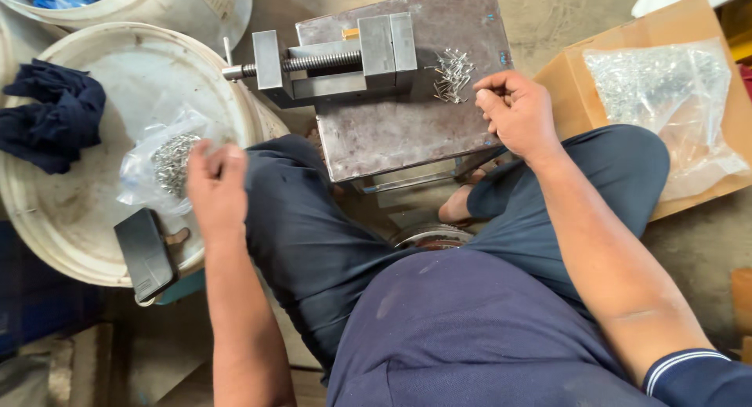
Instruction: The person sits on the floor and uses a bench vise to assemble small metal components. They pick up individual metal pins and fasteners from a plastic bag and the workbench, then insert them into the vise jaws to secure or adjust them.
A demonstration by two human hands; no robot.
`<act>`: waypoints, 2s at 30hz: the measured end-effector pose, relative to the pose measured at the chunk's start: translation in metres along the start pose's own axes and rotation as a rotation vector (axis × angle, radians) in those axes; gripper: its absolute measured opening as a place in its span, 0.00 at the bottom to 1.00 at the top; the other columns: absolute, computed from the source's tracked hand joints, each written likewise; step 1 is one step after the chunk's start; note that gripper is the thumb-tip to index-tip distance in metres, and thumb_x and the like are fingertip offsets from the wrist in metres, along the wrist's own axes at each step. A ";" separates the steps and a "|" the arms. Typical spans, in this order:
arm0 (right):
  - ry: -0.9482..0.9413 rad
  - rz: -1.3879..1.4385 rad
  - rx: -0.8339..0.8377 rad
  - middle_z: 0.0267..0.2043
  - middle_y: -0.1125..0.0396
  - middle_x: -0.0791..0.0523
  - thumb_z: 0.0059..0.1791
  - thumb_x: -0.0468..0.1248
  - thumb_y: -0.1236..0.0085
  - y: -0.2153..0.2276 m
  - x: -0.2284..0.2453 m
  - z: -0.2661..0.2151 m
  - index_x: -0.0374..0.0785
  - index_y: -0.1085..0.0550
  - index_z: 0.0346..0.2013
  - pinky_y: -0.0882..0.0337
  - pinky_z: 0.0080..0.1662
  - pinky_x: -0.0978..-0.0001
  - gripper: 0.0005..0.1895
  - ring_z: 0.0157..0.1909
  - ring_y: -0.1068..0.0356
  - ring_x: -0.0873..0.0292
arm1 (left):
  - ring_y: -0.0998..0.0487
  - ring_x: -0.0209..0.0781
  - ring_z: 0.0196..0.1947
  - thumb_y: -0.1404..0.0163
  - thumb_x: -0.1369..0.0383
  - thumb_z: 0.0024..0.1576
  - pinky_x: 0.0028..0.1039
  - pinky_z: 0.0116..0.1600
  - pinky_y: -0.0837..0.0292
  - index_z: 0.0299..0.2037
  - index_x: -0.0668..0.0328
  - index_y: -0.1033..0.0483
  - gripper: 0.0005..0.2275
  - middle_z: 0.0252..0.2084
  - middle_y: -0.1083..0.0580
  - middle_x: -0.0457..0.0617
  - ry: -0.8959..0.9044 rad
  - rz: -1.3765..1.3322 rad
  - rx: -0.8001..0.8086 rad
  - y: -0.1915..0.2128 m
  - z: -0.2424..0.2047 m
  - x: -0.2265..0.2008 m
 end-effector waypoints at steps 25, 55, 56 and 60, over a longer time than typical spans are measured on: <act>0.558 -0.837 -0.051 0.38 0.32 0.54 0.49 0.43 0.34 -0.035 0.066 -0.011 0.47 0.19 0.46 0.29 0.37 0.57 0.12 0.36 0.28 0.49 | 0.20 0.51 0.49 0.40 0.66 0.58 0.34 0.56 0.26 0.47 0.63 0.21 0.11 0.46 0.21 0.54 -0.432 0.451 0.154 -0.126 -0.047 -0.111; 0.025 -0.097 0.150 0.38 0.32 0.61 0.55 0.29 0.45 -0.051 0.035 0.037 0.33 0.27 0.44 0.33 0.39 0.81 0.03 0.37 0.35 0.74 | 0.19 0.52 0.32 0.46 0.58 0.61 0.35 0.35 0.27 0.42 0.57 0.19 0.11 0.31 0.22 0.54 -0.108 0.286 0.780 -0.279 -0.005 -0.062; 0.114 -0.189 0.144 0.39 0.33 0.61 0.55 0.28 0.44 -0.050 0.043 0.034 0.32 0.27 0.44 0.34 0.39 0.80 0.03 0.36 0.36 0.72 | 0.19 0.52 0.32 0.47 0.60 0.62 0.34 0.36 0.26 0.42 0.58 0.20 0.10 0.31 0.22 0.54 -0.090 0.211 0.780 -0.276 -0.003 -0.064; -0.067 0.075 0.220 0.40 0.34 0.60 0.54 0.27 0.45 -0.055 0.033 0.034 0.32 0.27 0.44 0.36 0.36 0.79 0.04 0.35 0.38 0.72 | 0.20 0.51 0.32 0.49 0.66 0.64 0.34 0.37 0.27 0.41 0.60 0.22 0.07 0.31 0.23 0.54 -0.125 0.104 0.792 -0.265 -0.001 -0.070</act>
Point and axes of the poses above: each hand's wrist, its own z-axis towards the middle knuckle, its own y-axis out of the back of the hand, x = y × z, the point moved 7 cm from there along z, towards the middle knuckle
